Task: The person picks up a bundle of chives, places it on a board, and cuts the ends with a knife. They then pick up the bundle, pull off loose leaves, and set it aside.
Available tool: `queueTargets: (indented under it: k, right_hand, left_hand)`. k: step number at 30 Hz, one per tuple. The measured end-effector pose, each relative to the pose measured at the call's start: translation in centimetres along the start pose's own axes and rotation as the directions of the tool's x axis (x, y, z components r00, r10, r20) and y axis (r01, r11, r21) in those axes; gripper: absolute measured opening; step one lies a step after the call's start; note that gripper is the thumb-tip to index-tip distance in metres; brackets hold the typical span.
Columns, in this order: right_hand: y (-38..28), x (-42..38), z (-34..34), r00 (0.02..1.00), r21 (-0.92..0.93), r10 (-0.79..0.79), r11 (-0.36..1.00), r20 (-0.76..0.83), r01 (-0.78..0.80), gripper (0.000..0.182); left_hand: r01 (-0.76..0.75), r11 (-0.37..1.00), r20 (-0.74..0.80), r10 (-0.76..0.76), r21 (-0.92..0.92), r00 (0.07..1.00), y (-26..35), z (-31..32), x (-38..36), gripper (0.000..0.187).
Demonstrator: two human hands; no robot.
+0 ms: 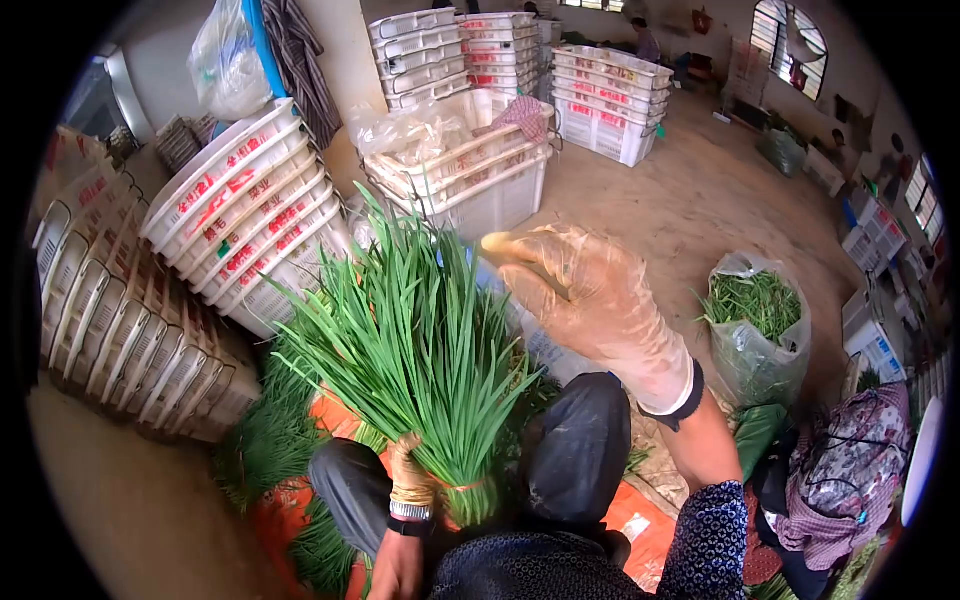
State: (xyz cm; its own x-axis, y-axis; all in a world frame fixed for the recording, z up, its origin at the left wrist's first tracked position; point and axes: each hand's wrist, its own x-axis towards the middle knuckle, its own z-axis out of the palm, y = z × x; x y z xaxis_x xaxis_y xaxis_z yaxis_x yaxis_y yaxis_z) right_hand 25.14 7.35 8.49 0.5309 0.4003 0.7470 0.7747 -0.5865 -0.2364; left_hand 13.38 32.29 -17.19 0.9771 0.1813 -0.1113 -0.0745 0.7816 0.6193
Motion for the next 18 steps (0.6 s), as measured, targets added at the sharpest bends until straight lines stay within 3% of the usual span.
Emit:
queueTargets:
  k: [4,9,13,18]
  right_hand:
    - [-0.1,-1.3,1.2,0.987,0.066,0.085,0.993,0.133,-0.094,0.025]
    - [-0.8,-2.2,4.6,0.985,0.089,-0.026,0.996,0.172,0.011,0.026]
    - [-1.5,-1.2,7.3,0.966,0.003,-0.233,0.972,0.116,0.234,0.034]
    - [-2.6,0.5,9.8,0.956,-0.025,-0.244,0.968,0.163,0.251,0.035]
  left_hand:
    - [0.095,0.988,0.025,-0.093,-0.118,0.995,-1.3,-3.2,1.0,0.068]
    - [0.129,0.975,-0.004,-0.132,-0.183,0.991,-2.0,-3.5,1.3,0.072]
    - [0.119,0.981,-0.022,-0.124,-0.156,0.992,-1.7,-2.9,0.8,0.072]
    - [0.098,0.979,-0.018,-0.103,-0.180,0.995,-1.5,-1.9,0.7,0.072]
